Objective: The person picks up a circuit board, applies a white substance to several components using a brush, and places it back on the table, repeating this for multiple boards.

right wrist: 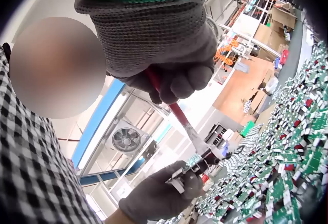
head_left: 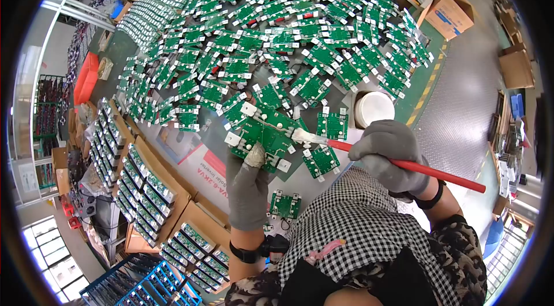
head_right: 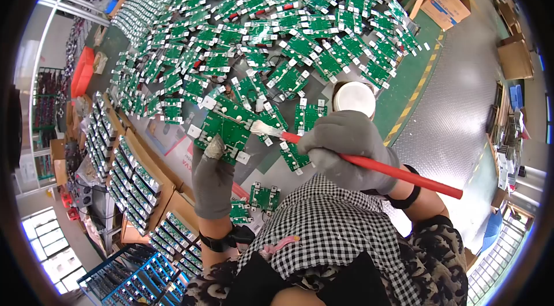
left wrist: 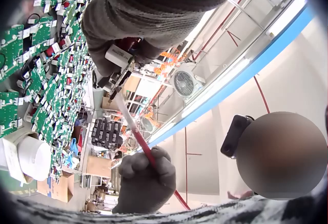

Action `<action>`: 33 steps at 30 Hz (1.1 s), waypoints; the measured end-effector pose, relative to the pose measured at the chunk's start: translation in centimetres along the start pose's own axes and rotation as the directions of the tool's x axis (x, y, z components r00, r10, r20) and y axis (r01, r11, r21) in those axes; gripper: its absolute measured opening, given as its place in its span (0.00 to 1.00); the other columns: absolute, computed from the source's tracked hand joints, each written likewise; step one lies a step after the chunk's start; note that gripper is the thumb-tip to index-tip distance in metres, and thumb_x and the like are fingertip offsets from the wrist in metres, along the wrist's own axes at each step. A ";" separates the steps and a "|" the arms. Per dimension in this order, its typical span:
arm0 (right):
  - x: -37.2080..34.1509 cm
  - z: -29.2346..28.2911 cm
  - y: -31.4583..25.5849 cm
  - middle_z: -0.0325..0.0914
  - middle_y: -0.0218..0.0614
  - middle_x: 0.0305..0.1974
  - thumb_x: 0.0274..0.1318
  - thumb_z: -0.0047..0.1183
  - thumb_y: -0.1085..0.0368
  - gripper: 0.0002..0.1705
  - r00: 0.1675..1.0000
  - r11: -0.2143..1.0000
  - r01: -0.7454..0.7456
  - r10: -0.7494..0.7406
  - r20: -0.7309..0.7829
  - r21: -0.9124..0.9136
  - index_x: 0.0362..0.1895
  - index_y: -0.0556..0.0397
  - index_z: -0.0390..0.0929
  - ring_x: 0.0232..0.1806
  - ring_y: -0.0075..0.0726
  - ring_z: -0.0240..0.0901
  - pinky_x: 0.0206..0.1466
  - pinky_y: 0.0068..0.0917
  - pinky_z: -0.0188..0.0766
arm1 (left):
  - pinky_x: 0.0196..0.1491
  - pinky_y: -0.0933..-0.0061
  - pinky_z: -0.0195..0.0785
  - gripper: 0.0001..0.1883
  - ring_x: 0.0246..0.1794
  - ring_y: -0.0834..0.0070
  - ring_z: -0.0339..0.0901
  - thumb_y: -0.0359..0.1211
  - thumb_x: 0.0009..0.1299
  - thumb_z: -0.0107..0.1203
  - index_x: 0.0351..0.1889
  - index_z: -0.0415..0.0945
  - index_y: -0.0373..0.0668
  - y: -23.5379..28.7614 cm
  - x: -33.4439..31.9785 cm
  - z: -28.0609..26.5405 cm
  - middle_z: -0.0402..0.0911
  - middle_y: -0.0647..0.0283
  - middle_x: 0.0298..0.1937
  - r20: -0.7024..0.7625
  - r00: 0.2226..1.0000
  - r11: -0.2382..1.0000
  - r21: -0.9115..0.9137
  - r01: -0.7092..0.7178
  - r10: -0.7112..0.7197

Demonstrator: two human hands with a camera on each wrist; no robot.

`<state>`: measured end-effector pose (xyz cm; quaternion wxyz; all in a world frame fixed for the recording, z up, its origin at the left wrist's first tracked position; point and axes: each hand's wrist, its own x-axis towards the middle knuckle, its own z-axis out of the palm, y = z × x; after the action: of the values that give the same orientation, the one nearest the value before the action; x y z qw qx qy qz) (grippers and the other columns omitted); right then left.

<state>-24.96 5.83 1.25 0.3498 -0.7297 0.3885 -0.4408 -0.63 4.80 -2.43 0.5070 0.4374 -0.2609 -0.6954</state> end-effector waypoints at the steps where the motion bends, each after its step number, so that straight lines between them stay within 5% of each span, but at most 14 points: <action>1: -0.1 0.0 0.0 0.72 0.40 0.19 0.40 0.49 0.70 0.06 1.000 1.000 0.010 -0.010 0.007 0.014 0.26 0.58 0.76 0.18 0.43 0.70 0.23 0.36 0.64 | 0.56 0.69 0.70 0.23 0.56 0.67 0.74 0.30 0.71 0.46 0.63 0.60 0.33 -0.2 0.0 -0.8 0.72 0.54 0.57 0.000 1.000 0.998 -0.058 0.017 -0.017; 7: -2.8 -1.3 0.1 0.73 0.39 0.19 0.43 0.44 0.69 0.09 0.951 0.951 -0.306 0.307 -0.021 0.036 0.26 0.61 0.76 0.18 0.37 0.68 0.24 0.32 0.64 | 0.51 0.69 0.71 0.19 0.53 0.69 0.75 0.29 0.72 0.42 0.61 0.62 0.35 -2.5 2.3 -11.6 0.74 0.57 0.55 -0.172 0.980 0.993 -0.034 -0.112 0.104; 13: -3.3 -0.7 -0.2 0.73 0.38 0.20 0.43 0.43 0.70 0.10 0.889 0.886 -0.429 0.448 -0.089 0.175 0.27 0.61 0.77 0.20 0.30 0.68 0.26 0.28 0.64 | 0.48 0.67 0.71 0.16 0.47 0.72 0.76 0.33 0.71 0.48 0.56 0.67 0.40 -6.4 7.5 -23.2 0.76 0.61 0.51 -0.339 0.941 0.996 -0.075 -0.038 0.010; 15: -3.6 -1.2 -0.4 0.73 0.38 0.20 0.43 0.42 0.70 0.10 0.879 0.878 -0.450 0.467 -0.091 0.163 0.27 0.62 0.76 0.20 0.29 0.68 0.26 0.27 0.64 | 0.50 0.63 0.69 0.23 0.49 0.67 0.75 0.38 0.68 0.54 0.59 0.66 0.39 -6.4 8.5 -23.3 0.76 0.59 0.52 -0.612 0.788 0.829 0.470 0.303 0.059; 16: -3.8 -1.7 -0.4 0.73 0.38 0.20 0.43 0.42 0.71 0.10 0.872 0.870 -0.470 0.484 -0.075 0.149 0.27 0.62 0.76 0.21 0.28 0.67 0.27 0.27 0.65 | 0.49 0.64 0.68 0.31 0.52 0.63 0.73 0.39 0.64 0.59 0.63 0.61 0.39 -6.8 8.7 -23.3 0.74 0.54 0.52 -0.535 0.784 0.720 0.673 0.168 0.316; 17: -4.2 -2.0 -0.4 0.73 0.38 0.20 0.43 0.42 0.71 0.10 0.867 0.869 -0.473 0.488 -0.098 0.145 0.27 0.62 0.76 0.21 0.28 0.67 0.27 0.27 0.65 | 0.51 0.58 0.66 0.33 0.54 0.56 0.71 0.37 0.64 0.58 0.65 0.58 0.39 -6.1 8.6 -21.6 0.72 0.48 0.54 -0.588 0.655 0.351 0.809 0.472 0.475; 19: -5.0 -2.5 -0.3 0.73 0.36 0.20 0.44 0.41 0.71 0.11 0.844 0.859 -0.449 0.498 -0.197 0.247 0.26 0.62 0.76 0.20 0.25 0.66 0.26 0.25 0.64 | 0.55 0.55 0.62 0.30 0.54 0.51 0.69 0.35 0.62 0.57 0.62 0.62 0.40 -5.3 8.5 -18.2 0.71 0.45 0.54 -0.567 0.482 0.378 0.816 0.437 0.668; 20: -5.2 -2.8 -0.2 0.73 0.36 0.20 0.44 0.41 0.71 0.11 0.840 0.859 -0.451 0.501 -0.209 0.244 0.26 0.62 0.76 0.20 0.25 0.66 0.26 0.25 0.64 | 0.55 0.55 0.62 0.30 0.54 0.51 0.69 0.35 0.62 0.57 0.62 0.62 0.40 -5.0 9.3 -16.8 0.71 0.45 0.54 -0.561 0.492 0.375 0.822 0.429 0.665; 22: -5.6 -3.1 0.0 0.73 0.35 0.20 0.45 0.40 0.71 0.11 0.769 0.783 -0.530 0.605 -0.206 0.326 0.26 0.63 0.76 0.20 0.23 0.65 0.25 0.24 0.64 | 0.58 0.56 0.60 0.23 0.53 0.53 0.69 0.33 0.60 0.56 0.56 0.70 0.43 -4.3 11.2 -14.2 0.73 0.51 0.53 -0.026 0.646 0.026 1.000 0.010 0.763; 24: -5.4 -2.9 0.1 0.73 0.34 0.21 0.45 0.40 0.71 0.11 0.779 0.788 -0.508 0.593 -0.204 0.348 0.26 0.63 0.76 0.20 0.23 0.65 0.25 0.23 0.64 | 0.55 0.58 0.62 0.19 0.50 0.55 0.70 0.32 0.60 0.55 0.51 0.75 0.45 -3.6 13.8 -10.2 0.77 0.53 0.45 0.261 0.787 -0.205 0.963 -0.174 0.559; 25: -5.4 -2.9 0.2 0.73 0.34 0.21 0.45 0.40 0.71 0.11 0.790 0.796 -0.482 0.575 -0.211 0.364 0.27 0.63 0.76 0.21 0.22 0.65 0.25 0.22 0.64 | 0.55 0.63 0.62 0.16 0.49 0.58 0.71 0.32 0.59 0.55 0.47 0.78 0.49 -4.3 15.5 -9.3 0.79 0.59 0.44 0.345 0.782 -0.290 0.932 -0.219 0.519; 27: -5.7 -3.2 0.3 0.73 0.34 0.21 0.45 0.40 0.71 0.11 0.796 0.807 -0.455 0.559 -0.235 0.376 0.27 0.63 0.76 0.20 0.22 0.65 0.25 0.22 0.63 | 0.56 0.62 0.60 0.15 0.51 0.60 0.70 0.31 0.58 0.54 0.45 0.79 0.52 -4.9 17.5 -6.5 0.77 0.62 0.47 0.337 0.836 -0.268 0.934 -0.238 0.433; 29: -6.3 -3.8 0.5 0.73 0.34 0.20 0.46 0.40 0.71 0.11 0.796 0.814 -0.437 0.548 -0.256 0.383 0.27 0.63 0.76 0.20 0.22 0.65 0.24 0.22 0.63 | 0.58 0.60 0.57 0.15 0.54 0.61 0.67 0.31 0.58 0.54 0.43 0.80 0.52 -5.7 19.2 -4.9 0.75 0.64 0.49 0.395 0.874 -0.448 0.860 -0.244 0.283; 33: -7.7 -4.7 0.9 0.72 0.34 0.20 0.47 0.41 0.68 0.11 0.731 0.792 -0.498 0.602 -0.320 0.353 0.27 0.62 0.76 0.19 0.21 0.65 0.23 0.21 0.63 | 0.59 0.61 0.52 0.14 0.56 0.63 0.63 0.30 0.56 0.53 0.39 0.83 0.53 -7.3 20.5 -3.5 0.74 0.65 0.50 0.262 0.963 -0.566 0.803 -0.184 0.058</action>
<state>-31.86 11.40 -0.67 0.4605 -0.4203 0.5965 -0.5054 -3.19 -11.53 -17.02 -0.0661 0.5879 -0.8050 -0.0440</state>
